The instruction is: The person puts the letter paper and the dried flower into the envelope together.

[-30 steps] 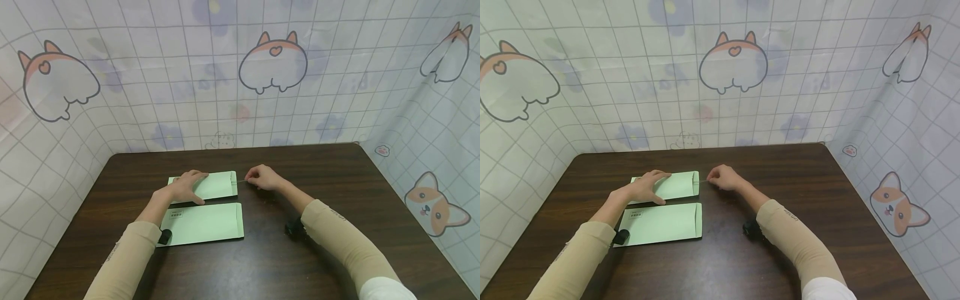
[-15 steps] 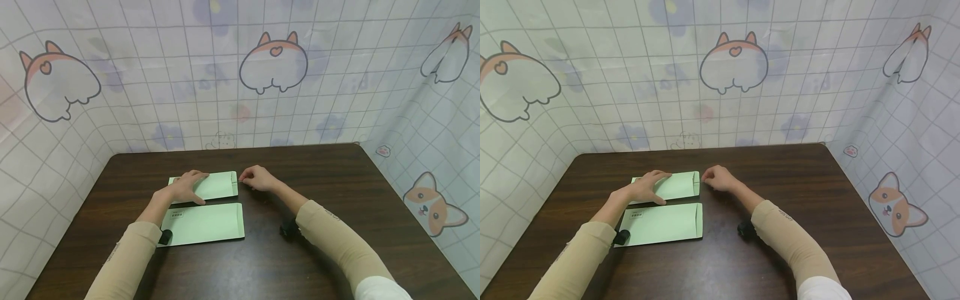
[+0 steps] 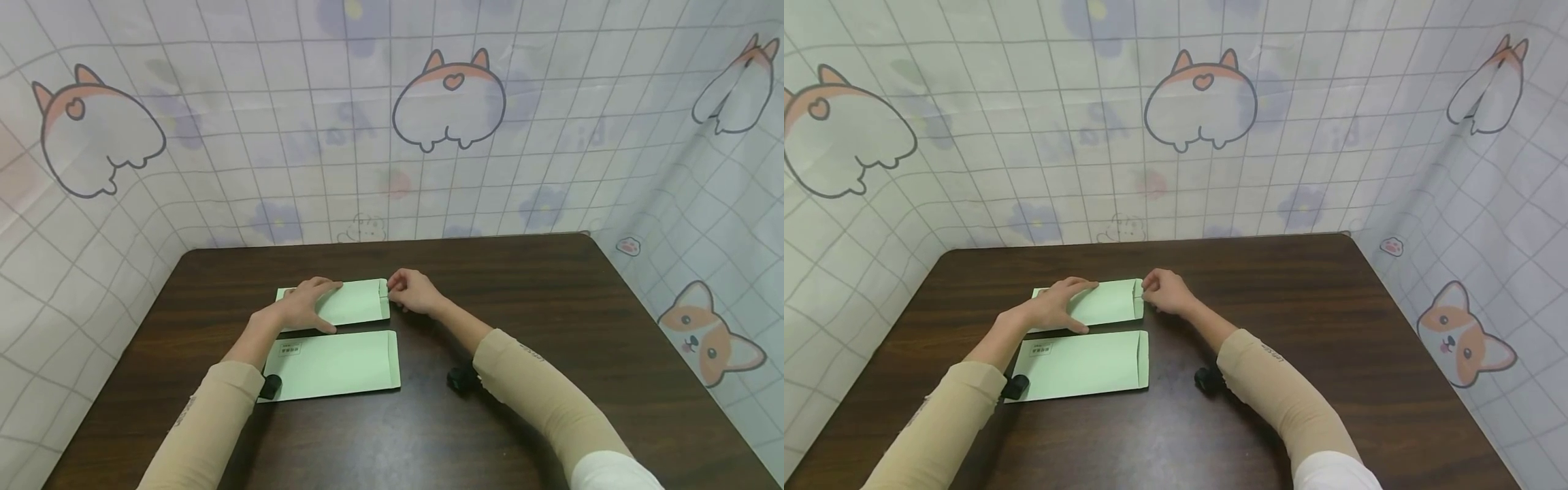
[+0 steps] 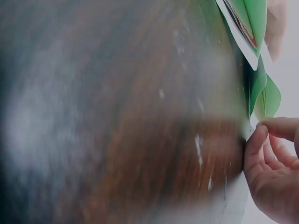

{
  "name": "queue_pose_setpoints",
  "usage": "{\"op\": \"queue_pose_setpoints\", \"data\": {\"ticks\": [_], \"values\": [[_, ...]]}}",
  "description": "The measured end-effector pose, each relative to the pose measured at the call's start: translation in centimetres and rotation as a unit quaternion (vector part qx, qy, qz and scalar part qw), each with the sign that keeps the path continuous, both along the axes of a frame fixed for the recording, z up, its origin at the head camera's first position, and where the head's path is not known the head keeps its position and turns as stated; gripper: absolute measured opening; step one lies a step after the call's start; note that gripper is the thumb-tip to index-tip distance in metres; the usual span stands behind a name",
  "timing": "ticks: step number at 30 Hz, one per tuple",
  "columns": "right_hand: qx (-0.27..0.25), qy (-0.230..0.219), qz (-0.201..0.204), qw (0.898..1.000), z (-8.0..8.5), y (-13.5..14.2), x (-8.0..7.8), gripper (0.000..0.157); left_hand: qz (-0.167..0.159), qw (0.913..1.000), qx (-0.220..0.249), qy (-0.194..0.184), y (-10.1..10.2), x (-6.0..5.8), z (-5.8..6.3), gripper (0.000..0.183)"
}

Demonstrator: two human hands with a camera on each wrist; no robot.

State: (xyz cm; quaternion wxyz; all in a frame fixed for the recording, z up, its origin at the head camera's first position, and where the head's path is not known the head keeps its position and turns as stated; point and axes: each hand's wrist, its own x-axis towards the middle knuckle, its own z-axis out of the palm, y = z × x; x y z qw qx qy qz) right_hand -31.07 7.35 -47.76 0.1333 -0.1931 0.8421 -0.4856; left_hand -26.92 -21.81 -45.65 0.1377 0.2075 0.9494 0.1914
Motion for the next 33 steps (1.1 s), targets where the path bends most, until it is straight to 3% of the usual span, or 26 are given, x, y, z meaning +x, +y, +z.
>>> {"op": "queue_pose_setpoints", "data": {"ticks": [14,23,33], "values": [[-0.02,-0.017,-0.049,0.998,-0.1,-1.4,0.8,0.013,-0.013,0.9998,-0.009,0.008,-0.2,0.0,-0.4,0.094],[-0.026,-0.016,-0.047,0.998,-0.3,-1.9,0.9,0.01,-0.015,0.9997,-0.017,0.006,-0.2,0.1,-0.2,0.09],[-0.059,-0.051,-0.043,0.996,0.0,-1.9,1.2,0.015,-0.028,0.9989,-0.037,0.013,-0.3,0.1,-0.2,0.088]]}}
